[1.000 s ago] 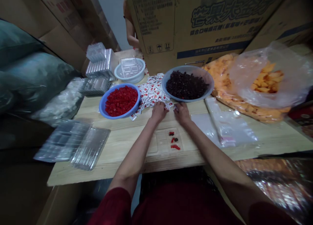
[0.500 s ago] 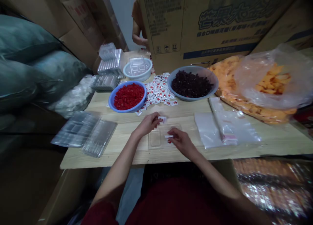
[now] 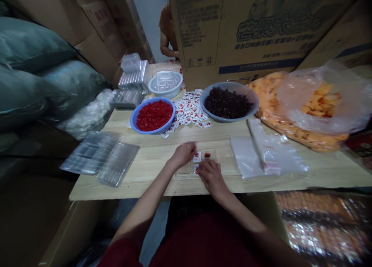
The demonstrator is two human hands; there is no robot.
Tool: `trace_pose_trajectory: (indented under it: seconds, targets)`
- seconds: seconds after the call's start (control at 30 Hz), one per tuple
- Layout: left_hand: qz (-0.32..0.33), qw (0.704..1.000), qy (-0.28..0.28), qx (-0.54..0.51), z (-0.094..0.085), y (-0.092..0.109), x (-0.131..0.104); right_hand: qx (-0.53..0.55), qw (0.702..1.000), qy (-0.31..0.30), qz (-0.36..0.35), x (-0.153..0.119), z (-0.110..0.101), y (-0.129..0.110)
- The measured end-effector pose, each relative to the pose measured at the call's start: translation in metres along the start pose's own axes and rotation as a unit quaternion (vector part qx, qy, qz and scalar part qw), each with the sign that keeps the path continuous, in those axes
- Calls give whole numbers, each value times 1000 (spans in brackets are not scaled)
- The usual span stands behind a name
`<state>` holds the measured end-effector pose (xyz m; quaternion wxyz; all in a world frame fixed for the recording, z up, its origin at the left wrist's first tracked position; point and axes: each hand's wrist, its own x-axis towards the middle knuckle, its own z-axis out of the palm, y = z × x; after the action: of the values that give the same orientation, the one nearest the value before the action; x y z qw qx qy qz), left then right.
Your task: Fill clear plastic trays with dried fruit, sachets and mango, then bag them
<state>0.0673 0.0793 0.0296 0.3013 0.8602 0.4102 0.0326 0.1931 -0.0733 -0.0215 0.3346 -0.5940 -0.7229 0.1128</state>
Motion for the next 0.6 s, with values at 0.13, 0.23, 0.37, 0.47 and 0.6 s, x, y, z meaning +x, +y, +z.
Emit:
trace_pose_trajectory:
  seconds: [0.13,0.23,0.37,0.47,0.6]
  targets:
    - [20,998,34,41,6,8,-15,29,999,42,14,-1,-14,-8]
    - [43,997,23,67,14,6,-23,28,991,128,37,6,-56,8]
    - [50,996,68,30,21,-5,-28,-95,938,320,90,14,-163,80]
    - [46,991,121,-21,17,-10,-36,-204,870,426,141,19,-261,160]
    - [38,984,166,-46,8,-8,-47,-279,880,212,321,42,-348,256]
